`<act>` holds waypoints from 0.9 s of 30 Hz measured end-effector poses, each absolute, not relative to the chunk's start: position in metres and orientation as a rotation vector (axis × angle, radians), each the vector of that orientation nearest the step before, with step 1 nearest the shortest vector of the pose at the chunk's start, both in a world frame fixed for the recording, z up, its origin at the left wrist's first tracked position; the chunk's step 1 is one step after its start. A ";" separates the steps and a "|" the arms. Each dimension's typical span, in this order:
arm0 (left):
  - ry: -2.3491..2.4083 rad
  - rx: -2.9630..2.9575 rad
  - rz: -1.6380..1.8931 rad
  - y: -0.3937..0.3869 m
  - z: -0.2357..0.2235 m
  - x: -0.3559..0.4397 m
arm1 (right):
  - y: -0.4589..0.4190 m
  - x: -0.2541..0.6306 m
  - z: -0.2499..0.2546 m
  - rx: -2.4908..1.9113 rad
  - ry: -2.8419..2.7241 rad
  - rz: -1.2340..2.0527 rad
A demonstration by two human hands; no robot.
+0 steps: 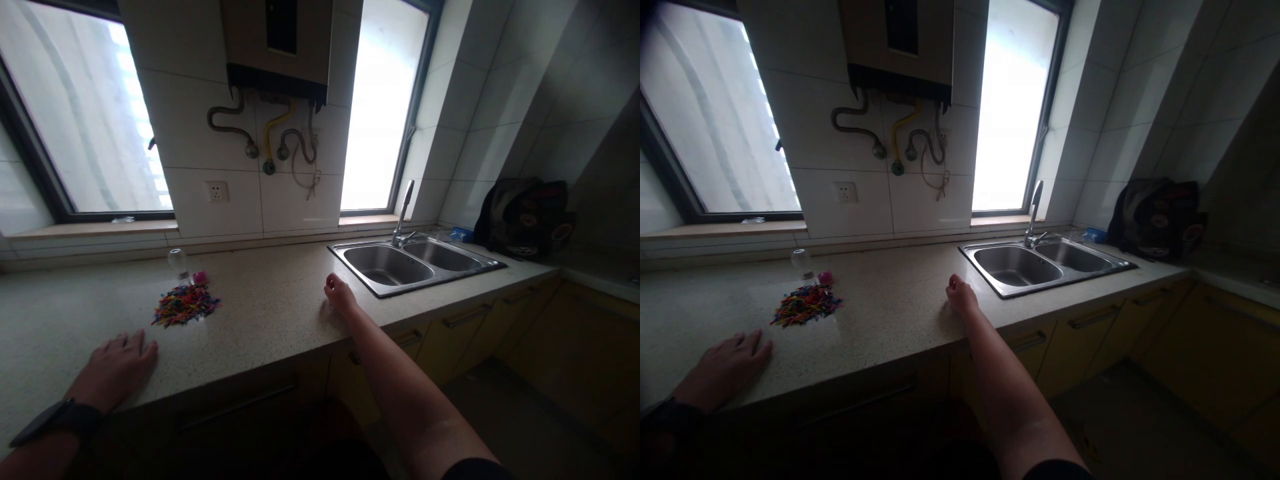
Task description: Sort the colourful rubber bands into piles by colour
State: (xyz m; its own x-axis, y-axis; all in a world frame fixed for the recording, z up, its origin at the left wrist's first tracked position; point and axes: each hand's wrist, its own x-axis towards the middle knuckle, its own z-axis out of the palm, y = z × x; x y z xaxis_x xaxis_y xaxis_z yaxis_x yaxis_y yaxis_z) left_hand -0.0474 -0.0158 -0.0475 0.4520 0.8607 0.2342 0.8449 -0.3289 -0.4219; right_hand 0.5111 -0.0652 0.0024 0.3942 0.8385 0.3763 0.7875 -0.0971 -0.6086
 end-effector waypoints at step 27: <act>-1.429 -2.248 0.021 -0.016 -0.047 -0.048 | -0.062 0.514 -0.002 -1.926 -1.357 0.079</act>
